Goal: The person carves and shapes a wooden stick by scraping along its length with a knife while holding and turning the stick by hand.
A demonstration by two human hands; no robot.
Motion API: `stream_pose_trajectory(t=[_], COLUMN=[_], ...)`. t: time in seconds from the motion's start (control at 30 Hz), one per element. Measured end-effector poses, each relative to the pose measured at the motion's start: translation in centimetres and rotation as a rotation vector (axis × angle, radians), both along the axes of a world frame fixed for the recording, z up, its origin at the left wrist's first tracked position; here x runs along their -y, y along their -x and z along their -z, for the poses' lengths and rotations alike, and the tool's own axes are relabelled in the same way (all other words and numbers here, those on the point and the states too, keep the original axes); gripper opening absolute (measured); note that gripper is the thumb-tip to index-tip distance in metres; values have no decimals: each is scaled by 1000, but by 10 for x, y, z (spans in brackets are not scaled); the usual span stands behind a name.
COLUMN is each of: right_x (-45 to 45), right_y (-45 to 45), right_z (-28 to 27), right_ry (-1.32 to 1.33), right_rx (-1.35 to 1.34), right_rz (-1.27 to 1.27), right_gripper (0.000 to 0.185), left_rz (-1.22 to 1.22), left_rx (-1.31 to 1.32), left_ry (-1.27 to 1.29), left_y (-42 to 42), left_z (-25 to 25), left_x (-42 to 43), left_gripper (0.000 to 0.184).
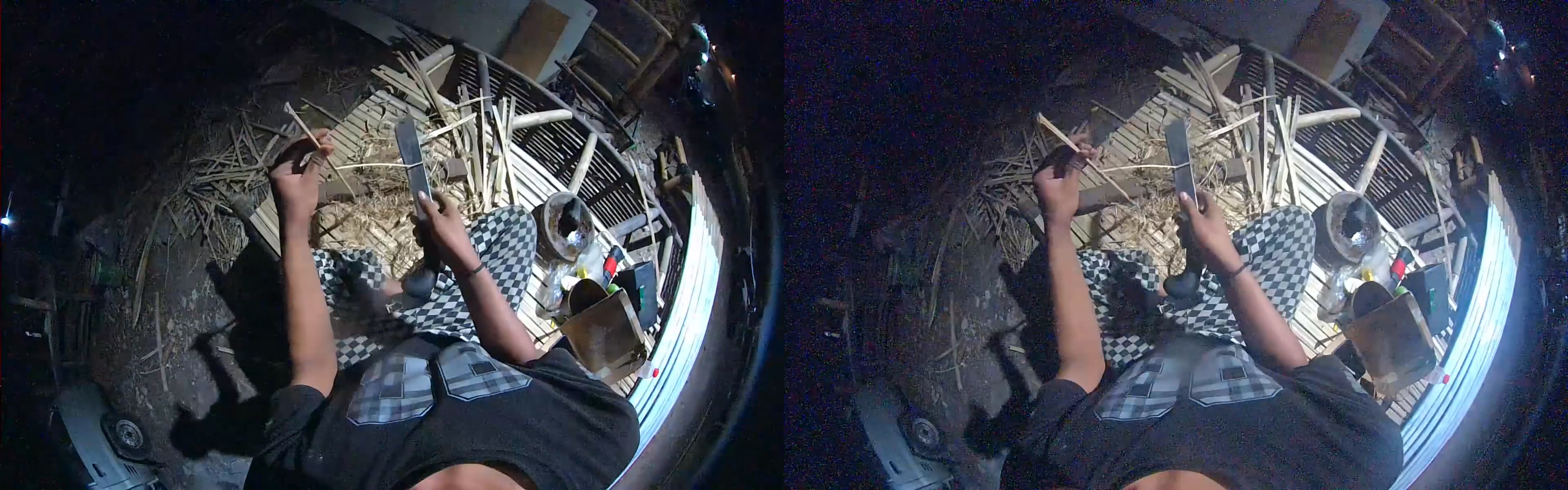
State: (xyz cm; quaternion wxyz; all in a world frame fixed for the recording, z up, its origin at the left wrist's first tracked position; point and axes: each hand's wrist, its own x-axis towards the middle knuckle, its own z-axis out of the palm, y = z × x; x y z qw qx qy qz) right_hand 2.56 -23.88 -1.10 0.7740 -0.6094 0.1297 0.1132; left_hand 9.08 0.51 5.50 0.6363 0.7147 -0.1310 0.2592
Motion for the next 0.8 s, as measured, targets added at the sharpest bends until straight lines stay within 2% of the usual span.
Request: stream_pose_trajectory(t=[0.03,0.1,0.13,0.17,0.23,0.27,0.33,0.4,0.47,0.5,0.57,0.6,0.7,0.77,0.8], right_x=[-2,0,8,-1,-5,-7,-12,-19,-24,-28,-36,-41,-58,-64,-71], right_y=[-6,7,0,24,25,29,41,51,52,52,44,41,31,28,28], right_z=[-5,-15,24,-46,-41,-45,-65,-77,-77,-80,-59,-51,-14,-13,-13], right_ry=[183,174,370,418,534,533,552,598,597,543,550,668,768,732,763], right_rx=[113,116,293,203,446,438,589,584,623,612,581,695,700,738,749], right_rz=[-20,49,44,57,82,84,62,1,-76,-114,-215,-187,-250,-237,-242], right_gripper=[33,30,33,37,41,41,49,60,73,66,57,48,47,44,44], left_rz=[-4,-181,-81,-84,-185,-220,-247,-266,-109,-109,-225,-249,-319,-377,-339], left_rx=[-8,-28,18,10,96,81,121,146,198,198,230,143,175,94,86], left_ry=[-1,-96,18,13,91,129,143,173,235,232,-34,-6,-53,-60,21], left_y=[5,14,19,23,26,25,30,29,22,18,12,16,20,27,27], left_z=[5,13,14,13,10,6,-10,-17,-17,-8,16,25,33,29,32], left_x=[0,0,1,2,4,-1,-2,0,0,-1,-1,2,-2,2,1], left_gripper=[20,19,17,17,16,17,12,11,10,10,11,13,14,14,15])
